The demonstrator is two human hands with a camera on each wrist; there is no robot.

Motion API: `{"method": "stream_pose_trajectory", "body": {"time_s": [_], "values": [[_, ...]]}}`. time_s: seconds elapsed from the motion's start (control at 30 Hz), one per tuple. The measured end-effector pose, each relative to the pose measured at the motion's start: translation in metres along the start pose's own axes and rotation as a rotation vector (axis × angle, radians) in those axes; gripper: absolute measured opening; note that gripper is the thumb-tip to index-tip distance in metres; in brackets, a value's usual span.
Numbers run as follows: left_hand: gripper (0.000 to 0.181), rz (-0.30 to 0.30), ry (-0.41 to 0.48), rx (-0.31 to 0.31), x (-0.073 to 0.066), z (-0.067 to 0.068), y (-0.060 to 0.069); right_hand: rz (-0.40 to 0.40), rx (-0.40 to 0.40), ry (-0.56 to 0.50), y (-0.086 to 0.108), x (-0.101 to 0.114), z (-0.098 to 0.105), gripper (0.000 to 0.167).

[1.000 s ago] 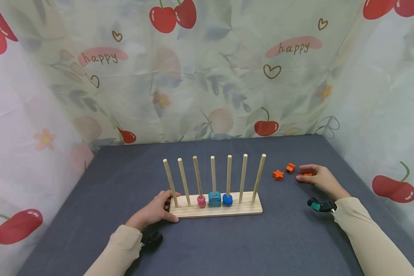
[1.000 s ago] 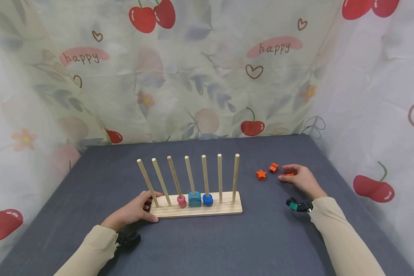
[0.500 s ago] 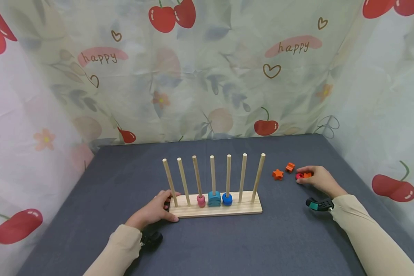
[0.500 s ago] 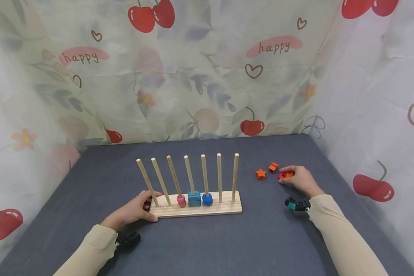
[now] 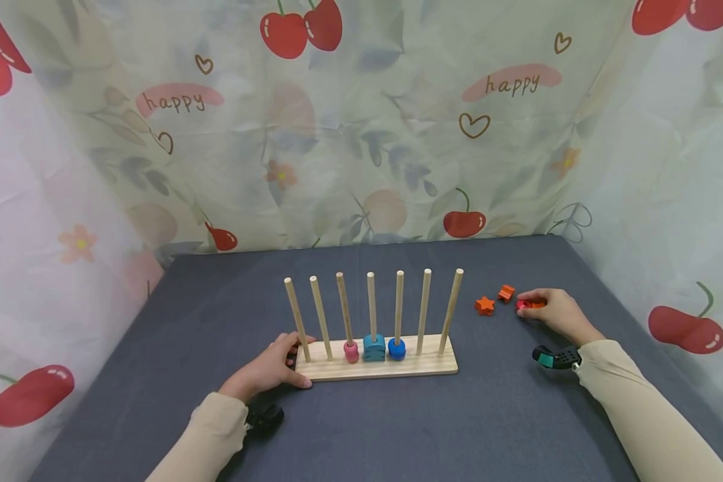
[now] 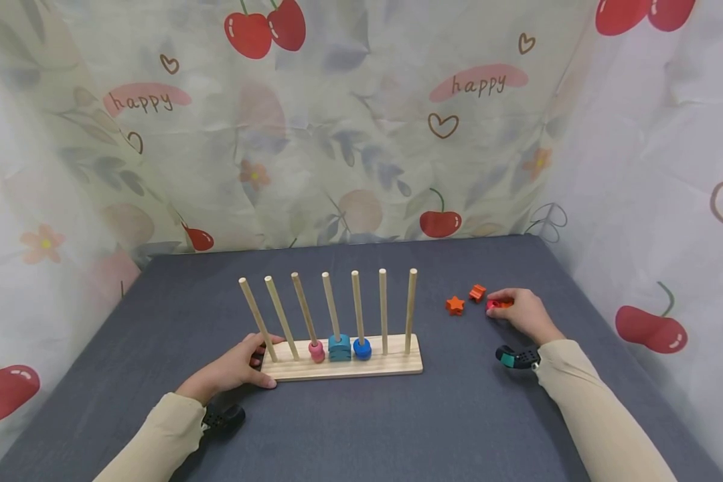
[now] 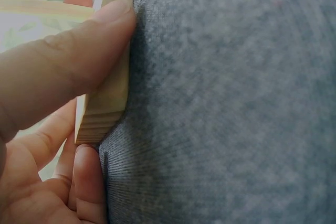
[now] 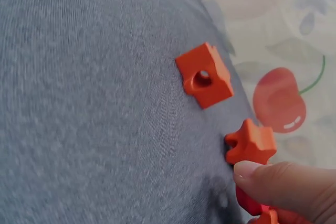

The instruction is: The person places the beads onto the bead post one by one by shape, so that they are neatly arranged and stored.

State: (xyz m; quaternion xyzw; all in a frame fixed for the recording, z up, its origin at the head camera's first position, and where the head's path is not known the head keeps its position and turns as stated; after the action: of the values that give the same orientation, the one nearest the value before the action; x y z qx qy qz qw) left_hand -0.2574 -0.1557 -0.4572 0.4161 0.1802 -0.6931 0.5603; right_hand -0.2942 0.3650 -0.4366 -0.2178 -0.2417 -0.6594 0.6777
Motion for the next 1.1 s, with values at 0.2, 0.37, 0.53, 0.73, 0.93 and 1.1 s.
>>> {"method": "stream_pose_trajectory", "body": {"time_s": [0.2,0.37,0.53,0.73,0.93,1.1], "values": [[0.072,0.001,0.004,0.001,0.0,0.0,0.0,-0.052,-0.044,-0.068,0.006,0.013,0.007,0.049],[0.073,-0.005,0.003,0.0,-0.001,0.0,0.001,-0.052,-0.082,-0.093,0.012,0.032,0.019,0.056],[0.073,-0.02,-0.001,-0.001,0.0,0.0,0.0,-0.01,-0.142,-0.148,0.019,0.058,0.033,0.063],[0.073,-0.02,0.002,0.001,-0.001,0.0,0.0,0.018,-0.222,-0.251,0.032,0.094,0.044,0.061],[0.072,-0.012,0.006,0.002,0.0,0.0,-0.001,0.077,-0.27,-0.338,0.048,0.137,0.05,0.055],[0.073,-0.009,0.003,0.005,0.001,0.0,-0.001,0.162,-0.294,-0.453,0.062,0.17,0.051,0.05]]}}
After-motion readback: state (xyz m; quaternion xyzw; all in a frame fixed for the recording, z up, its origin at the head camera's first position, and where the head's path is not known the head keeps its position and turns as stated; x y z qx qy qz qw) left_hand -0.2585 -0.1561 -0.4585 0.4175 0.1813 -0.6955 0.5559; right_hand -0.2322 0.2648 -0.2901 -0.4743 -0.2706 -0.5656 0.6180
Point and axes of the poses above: each hand's wrist, its own y-axis away from the middle knuckle, its own z-axis out of the back of the hand, x = y × z, the point moved 5 cm from there along -y, towards the middle knuckle, and after that the axes turned 2 degrees about -x, right-handed, at the moved point
